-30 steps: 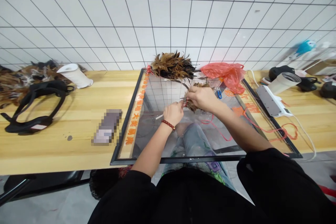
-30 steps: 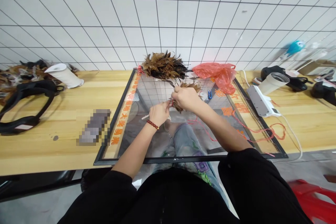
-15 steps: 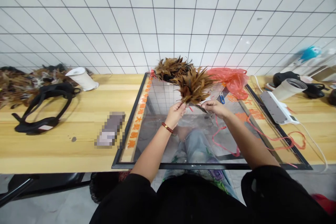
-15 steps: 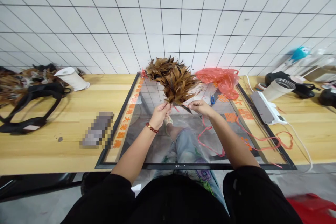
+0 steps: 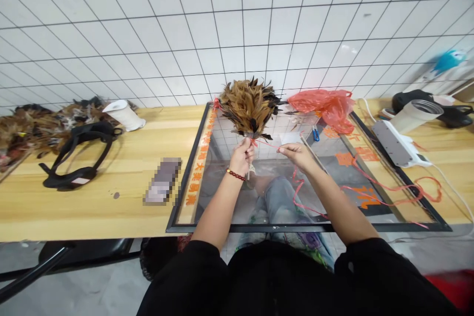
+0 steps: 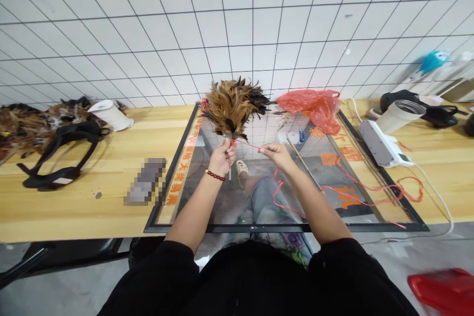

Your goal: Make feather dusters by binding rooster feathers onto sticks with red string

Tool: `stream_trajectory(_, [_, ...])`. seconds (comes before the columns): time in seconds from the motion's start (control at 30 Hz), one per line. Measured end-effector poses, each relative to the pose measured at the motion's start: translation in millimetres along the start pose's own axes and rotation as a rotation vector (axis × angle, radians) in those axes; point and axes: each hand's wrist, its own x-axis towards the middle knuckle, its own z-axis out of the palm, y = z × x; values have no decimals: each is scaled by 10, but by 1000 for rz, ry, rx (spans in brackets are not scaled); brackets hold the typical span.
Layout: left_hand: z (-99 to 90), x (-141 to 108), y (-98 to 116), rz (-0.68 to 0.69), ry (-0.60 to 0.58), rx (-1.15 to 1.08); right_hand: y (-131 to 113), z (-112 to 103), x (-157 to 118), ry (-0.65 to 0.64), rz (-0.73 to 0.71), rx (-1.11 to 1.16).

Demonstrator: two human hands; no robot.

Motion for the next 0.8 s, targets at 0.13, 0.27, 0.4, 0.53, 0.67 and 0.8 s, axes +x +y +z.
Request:
stream_trajectory(0.13, [-38, 68, -69, 140, 124, 99, 0, 79, -11, -17, -7, -22])
stream_trajectory(0.27, [-86, 148, -154, 438, 155, 364, -17, -17, -42, -13, -47, -130])
stream_trajectory(0.4, [-118, 170, -226, 533, 114, 549, -44, -70, -46, -135, -133, -383])
stream_trajectory(0.53, [-29, 77, -306, 372, 53, 448, -107, 148, 51, -76, -159, -241])
stream_trajectory(0.67, [103, -37, -373, 258, 36, 335, -159, 380, 154, -109, 35, 127])
stream_trajectory(0.8, [128, -52, -356, 146, 66, 293, -168, 437, 150, -118, 35, 303])
